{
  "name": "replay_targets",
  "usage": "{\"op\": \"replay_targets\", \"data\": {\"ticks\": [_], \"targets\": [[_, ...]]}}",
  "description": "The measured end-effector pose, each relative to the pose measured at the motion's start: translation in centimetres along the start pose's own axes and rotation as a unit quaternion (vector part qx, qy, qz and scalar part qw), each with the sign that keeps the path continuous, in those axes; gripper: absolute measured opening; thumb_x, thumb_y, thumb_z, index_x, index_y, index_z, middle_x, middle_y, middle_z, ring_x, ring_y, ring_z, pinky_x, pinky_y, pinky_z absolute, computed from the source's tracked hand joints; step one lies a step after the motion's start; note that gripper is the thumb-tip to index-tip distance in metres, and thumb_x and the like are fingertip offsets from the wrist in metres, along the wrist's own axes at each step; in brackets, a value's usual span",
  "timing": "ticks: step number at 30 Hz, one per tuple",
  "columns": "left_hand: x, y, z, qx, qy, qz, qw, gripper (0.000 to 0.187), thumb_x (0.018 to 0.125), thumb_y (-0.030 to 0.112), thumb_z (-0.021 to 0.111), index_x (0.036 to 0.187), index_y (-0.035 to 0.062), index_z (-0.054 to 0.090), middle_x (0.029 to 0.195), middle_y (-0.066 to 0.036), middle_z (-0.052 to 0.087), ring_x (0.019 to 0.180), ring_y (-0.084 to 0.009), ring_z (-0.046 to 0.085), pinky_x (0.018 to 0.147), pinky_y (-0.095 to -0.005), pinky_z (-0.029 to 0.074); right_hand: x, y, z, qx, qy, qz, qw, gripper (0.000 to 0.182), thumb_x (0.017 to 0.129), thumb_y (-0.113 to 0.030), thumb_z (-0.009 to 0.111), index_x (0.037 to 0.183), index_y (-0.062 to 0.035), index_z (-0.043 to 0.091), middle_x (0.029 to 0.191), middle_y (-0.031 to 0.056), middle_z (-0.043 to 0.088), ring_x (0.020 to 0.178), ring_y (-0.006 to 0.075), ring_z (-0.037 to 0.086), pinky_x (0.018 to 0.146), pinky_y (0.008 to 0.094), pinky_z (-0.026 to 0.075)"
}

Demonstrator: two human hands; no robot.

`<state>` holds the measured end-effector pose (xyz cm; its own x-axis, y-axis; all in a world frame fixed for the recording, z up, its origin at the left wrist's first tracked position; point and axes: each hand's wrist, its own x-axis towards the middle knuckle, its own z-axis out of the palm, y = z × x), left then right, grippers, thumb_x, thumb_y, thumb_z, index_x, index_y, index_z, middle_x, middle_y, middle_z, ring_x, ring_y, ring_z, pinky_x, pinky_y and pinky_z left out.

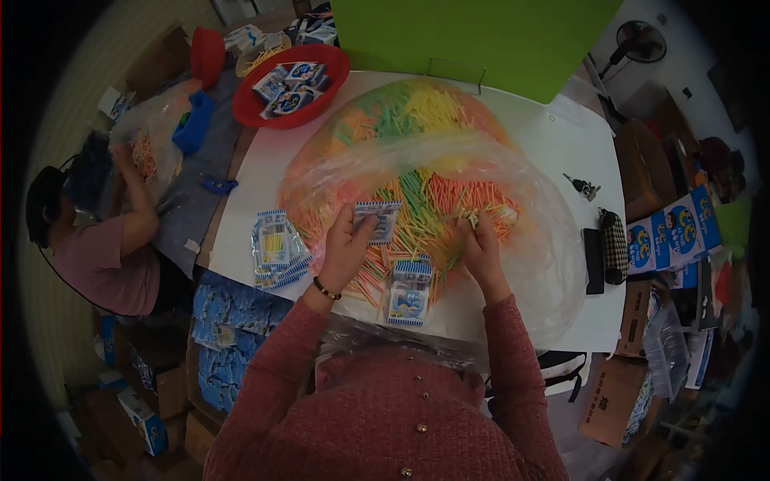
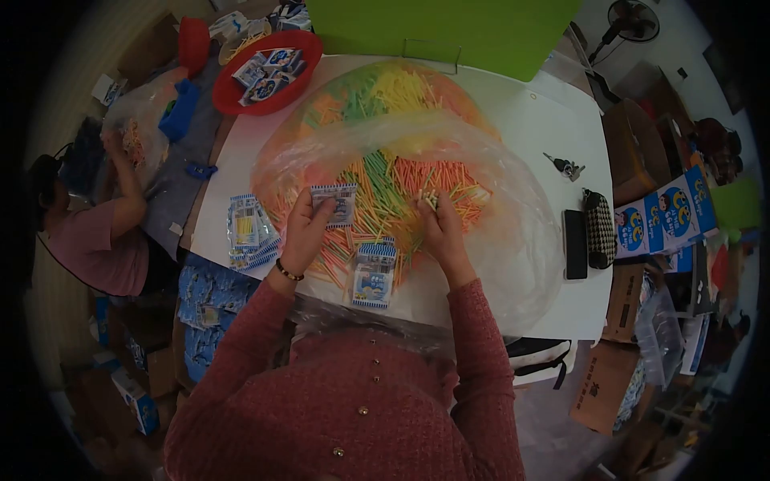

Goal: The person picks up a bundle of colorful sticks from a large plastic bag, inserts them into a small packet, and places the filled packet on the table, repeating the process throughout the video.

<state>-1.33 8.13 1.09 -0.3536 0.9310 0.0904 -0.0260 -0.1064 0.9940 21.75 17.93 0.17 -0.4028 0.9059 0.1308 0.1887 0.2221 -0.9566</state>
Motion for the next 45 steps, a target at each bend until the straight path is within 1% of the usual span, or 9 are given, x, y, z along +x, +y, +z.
{"op": "replay_targets", "data": {"ticks": [3,9,15,18,20,30,33,35,45], "targets": [[-0.5,-0.5,1.1,-0.054,-0.019,0.01,0.998,0.017,0.099,0.008,0.052,0.113,0.0003,0.055,0.103,-0.001,0.065,0.098,-0.0056,0.058,0.085,-0.024,0.049,-0.8,0.6,0.6,0.149,0.06,-0.033,0.986,0.019,0.091,-0.008,0.059,0.109,-0.0019,0.057,0.095,0.0128,0.062,0.089,0.0254,0.061,0.081,0.0346,0.047],[-1.3,-0.9,1.9,-0.039,-0.084,-0.032,0.995,0.024,0.101,0.013,0.049,0.121,0.0016,0.056,0.11,-0.002,0.064,0.095,-0.0079,0.061,0.083,-0.0268,0.052,-0.8,3.3,-0.1,-0.16,-0.011,-0.102,0.982,0.02,0.097,-0.009,0.053,0.116,-0.0035,0.056,0.097,0.0061,0.059,0.094,0.0149,0.055,0.085,0.0298,0.045],[-1.4,1.2,1.8,-0.195,-0.063,-0.164,0.965,0.026,0.101,0.02,0.05,0.116,0.003,0.062,0.106,-0.001,0.067,0.092,-0.0082,0.063,0.081,-0.0262,0.053,0.3,-0.1,-1.9,0.18,0.062,0.087,0.978,0.019,0.102,-0.016,0.047,0.112,-0.0024,0.057,0.093,0.0037,0.057,0.091,0.0119,0.054,0.081,0.0286,0.046],[-1.8,1.7,1.1,-0.239,-0.055,-0.163,0.956,0.025,0.101,0.019,0.051,0.115,0.0026,0.065,0.102,-0.001,0.069,0.091,-0.0065,0.063,0.079,-0.0242,0.052,0.6,0.0,-4.0,0.073,0.016,0.022,0.997,0.017,0.098,-0.01,0.05,0.111,-0.0023,0.056,0.096,0.0061,0.06,0.09,0.016,0.058,0.081,0.029,0.047],[-2.0,1.8,0.6,-0.22,-0.034,-0.158,0.962,0.025,0.1,0.019,0.052,0.113,0.0024,0.066,0.1,-0.001,0.069,0.089,-0.007,0.063,0.079,-0.0246,0.052,0.3,-1.2,-4.5,-0.291,-0.09,-0.196,0.932,0.022,0.086,-0.004,0.055,0.109,-0.0044,0.055,0.094,0.009,0.06,0.09,0.0227,0.06,0.08,0.0353,0.047],[-2.3,1.8,1.3,-0.232,-0.064,-0.176,0.955,0.025,0.101,0.02,0.051,0.114,0.0025,0.064,0.103,-0.002,0.069,0.091,-0.0088,0.064,0.081,-0.0262,0.052,-0.3,-2.5,-3.2,-0.555,-0.216,-0.19,0.781,0.03,0.074,0.0,0.058,0.104,-0.0064,0.056,0.107,0.0122,0.058,0.105,0.0286,0.056,0.089,0.0398,0.045],[-2.8,2.0,1.5,-0.254,-0.072,-0.216,0.94,0.026,0.101,0.021,0.051,0.114,0.0023,0.063,0.104,-0.002,0.069,0.093,-0.01,0.065,0.082,-0.0267,0.052,0.4,-1.4,-3.4,-0.429,-0.098,-0.249,0.863,0.027,0.082,0.002,0.057,0.107,-0.0056,0.056,0.105,0.0095,0.06,0.104,0.0241,0.057,0.091,0.0347,0.045],[-3.0,1.3,1.6,-0.218,-0.083,-0.235,0.943,0.026,0.101,0.021,0.052,0.114,0.0018,0.063,0.104,-0.003,0.069,0.091,-0.0104,0.065,0.082,-0.0264,0.052,0.3,-1.8,-2.8,-0.008,-0.066,0.019,0.998,0.019,0.093,-0.001,0.053,0.111,-0.0047,0.056,0.105,0.0051,0.06,0.101,0.0161,0.057,0.091,0.0296,0.045],[-3.1,1.5,2.0,-0.21,-0.112,-0.245,0.94,0.022,0.097,0.016,0.058,0.108,-0.001,0.068,0.097,-0.003,0.071,0.084,-0.0085,0.065,0.075,-0.0241,0.052,-0.2,2.1,-1.4,0.117,-0.008,0.074,0.99,0.014,0.101,-0.011,0.048,0.111,-0.0055,0.056,0.106,0.0045,0.062,0.105,0.0125,0.057,0.093,0.0265,0.044]]}}
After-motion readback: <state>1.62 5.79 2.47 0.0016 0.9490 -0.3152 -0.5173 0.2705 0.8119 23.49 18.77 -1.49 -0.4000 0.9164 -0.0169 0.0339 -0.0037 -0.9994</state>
